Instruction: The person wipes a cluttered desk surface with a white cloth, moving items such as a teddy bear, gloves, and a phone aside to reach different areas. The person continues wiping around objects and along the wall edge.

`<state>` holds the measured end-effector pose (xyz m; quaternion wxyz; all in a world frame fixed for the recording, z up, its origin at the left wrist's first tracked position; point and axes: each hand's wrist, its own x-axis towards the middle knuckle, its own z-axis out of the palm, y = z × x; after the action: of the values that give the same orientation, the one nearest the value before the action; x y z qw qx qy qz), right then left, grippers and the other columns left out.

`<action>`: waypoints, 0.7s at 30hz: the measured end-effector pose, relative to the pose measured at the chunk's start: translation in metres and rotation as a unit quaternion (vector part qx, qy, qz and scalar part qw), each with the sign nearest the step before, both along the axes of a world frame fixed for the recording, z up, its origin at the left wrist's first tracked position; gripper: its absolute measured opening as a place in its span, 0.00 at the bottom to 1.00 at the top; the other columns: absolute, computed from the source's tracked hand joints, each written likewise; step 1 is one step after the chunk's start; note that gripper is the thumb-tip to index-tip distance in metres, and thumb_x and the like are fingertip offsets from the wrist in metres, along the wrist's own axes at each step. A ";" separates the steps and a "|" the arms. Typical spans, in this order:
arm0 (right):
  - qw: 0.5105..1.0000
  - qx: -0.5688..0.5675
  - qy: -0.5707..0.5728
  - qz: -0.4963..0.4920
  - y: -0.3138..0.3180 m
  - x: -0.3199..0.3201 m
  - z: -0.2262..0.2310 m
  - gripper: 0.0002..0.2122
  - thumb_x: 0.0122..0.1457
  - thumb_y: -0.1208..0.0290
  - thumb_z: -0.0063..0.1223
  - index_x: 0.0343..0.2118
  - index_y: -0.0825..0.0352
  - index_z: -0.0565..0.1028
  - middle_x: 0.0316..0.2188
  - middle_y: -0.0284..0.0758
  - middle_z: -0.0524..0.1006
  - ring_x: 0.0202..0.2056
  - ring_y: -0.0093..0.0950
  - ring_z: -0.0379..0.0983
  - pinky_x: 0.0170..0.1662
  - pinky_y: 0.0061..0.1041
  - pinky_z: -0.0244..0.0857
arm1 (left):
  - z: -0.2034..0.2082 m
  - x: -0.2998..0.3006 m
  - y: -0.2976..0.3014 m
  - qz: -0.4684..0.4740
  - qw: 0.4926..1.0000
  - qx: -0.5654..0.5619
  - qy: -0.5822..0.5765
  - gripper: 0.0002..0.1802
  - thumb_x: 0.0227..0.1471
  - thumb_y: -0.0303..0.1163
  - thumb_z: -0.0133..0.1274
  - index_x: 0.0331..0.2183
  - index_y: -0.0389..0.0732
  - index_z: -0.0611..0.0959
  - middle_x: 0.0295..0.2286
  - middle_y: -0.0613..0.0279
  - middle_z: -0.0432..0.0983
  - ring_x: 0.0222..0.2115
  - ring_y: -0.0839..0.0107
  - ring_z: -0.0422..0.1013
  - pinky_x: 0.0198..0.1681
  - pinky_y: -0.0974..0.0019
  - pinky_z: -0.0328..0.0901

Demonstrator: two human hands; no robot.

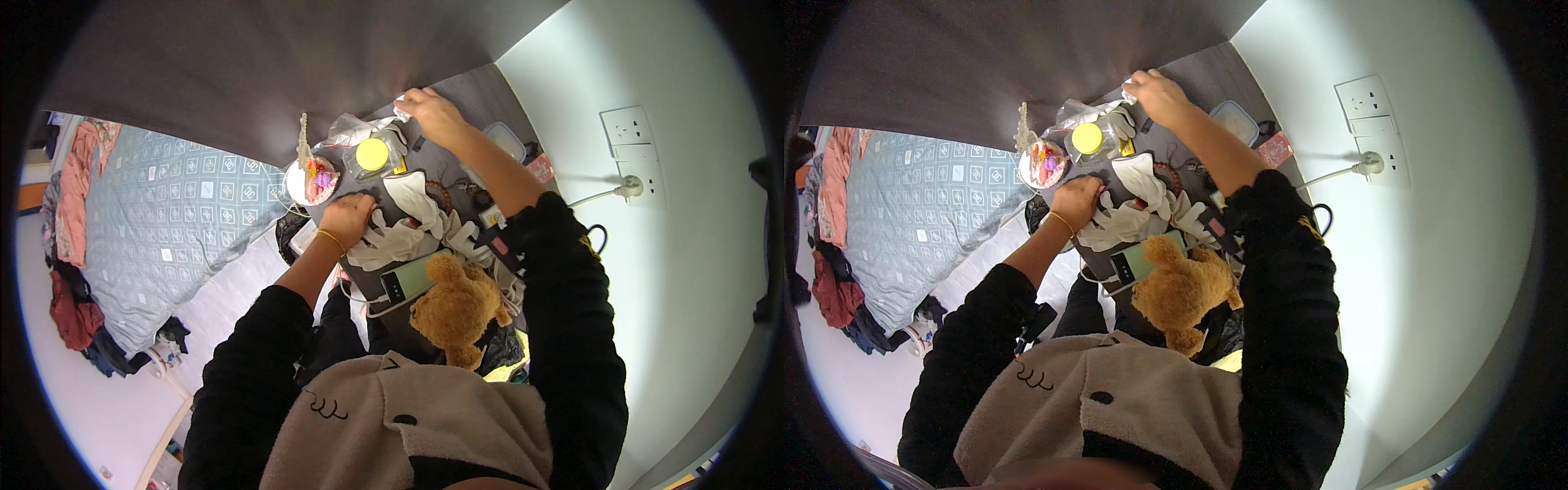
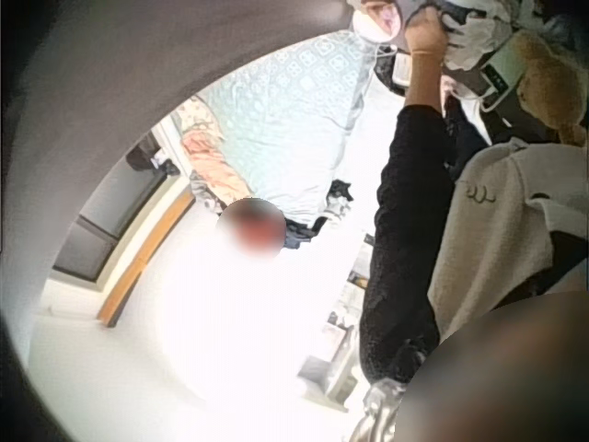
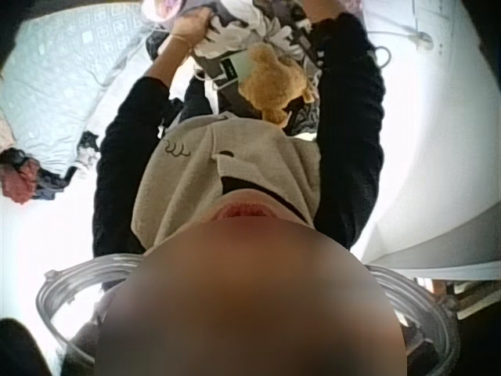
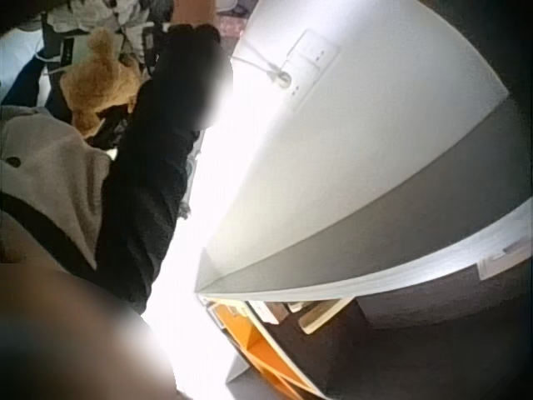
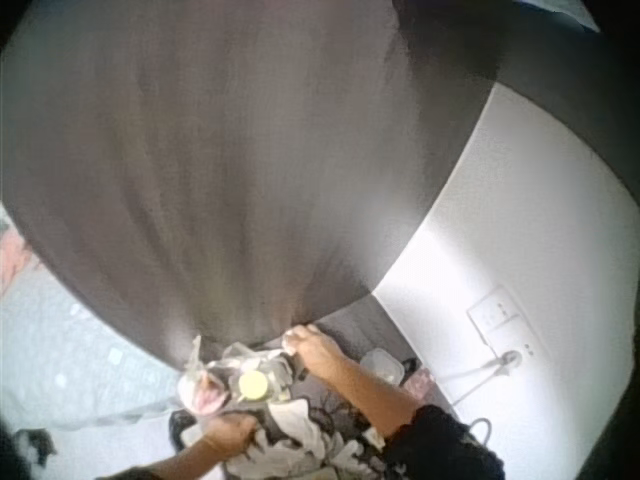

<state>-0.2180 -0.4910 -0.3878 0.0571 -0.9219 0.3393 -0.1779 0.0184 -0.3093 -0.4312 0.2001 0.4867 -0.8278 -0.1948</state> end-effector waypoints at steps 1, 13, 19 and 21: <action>0.998 0.020 0.042 -0.031 0.002 0.003 -0.002 0.18 0.47 0.83 0.47 0.43 0.63 0.76 0.40 0.34 0.73 0.41 0.36 0.69 0.46 0.31 0.66 | 0.001 0.000 0.001 0.001 1.000 -0.002 0.005 0.06 0.53 0.34 0.48 0.31 0.42 0.73 0.25 0.57 0.74 0.29 0.56 0.73 0.31 0.58 0.67; 0.935 0.081 0.137 -0.318 -0.083 -0.114 -0.015 0.12 0.59 0.64 0.45 0.39 0.64 0.77 0.40 0.44 0.75 0.43 0.44 0.72 0.47 0.38 0.65 | 0.002 0.000 0.000 0.001 1.000 -0.012 0.006 0.06 0.52 0.34 0.48 0.30 0.43 0.73 0.26 0.58 0.74 0.29 0.57 0.73 0.31 0.58 0.67; 0.849 0.078 0.232 -0.468 -0.067 -0.116 -0.008 0.09 0.53 0.67 0.52 0.34 0.64 0.79 0.38 0.44 0.76 0.42 0.40 0.74 0.44 0.36 0.68 | 0.001 0.001 0.000 -0.002 1.000 -0.011 0.001 0.06 0.52 0.34 0.48 0.30 0.43 0.72 0.26 0.59 0.74 0.29 0.58 0.73 0.30 0.59 0.68; 0.849 0.113 0.259 -0.447 -0.058 -0.111 -0.003 0.09 0.50 0.69 0.55 0.33 0.64 0.80 0.37 0.43 0.77 0.41 0.39 0.75 0.43 0.35 0.69 | 0.000 0.001 0.000 0.001 1.000 -0.008 -0.011 0.06 0.53 0.35 0.48 0.31 0.43 0.72 0.26 0.59 0.74 0.29 0.58 0.73 0.30 0.59 0.68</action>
<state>-0.3291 -0.5487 -0.3904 -0.0147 -0.6704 0.7349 0.1010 0.0199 -0.3093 -0.4313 0.1953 0.4877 -0.8311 -0.1824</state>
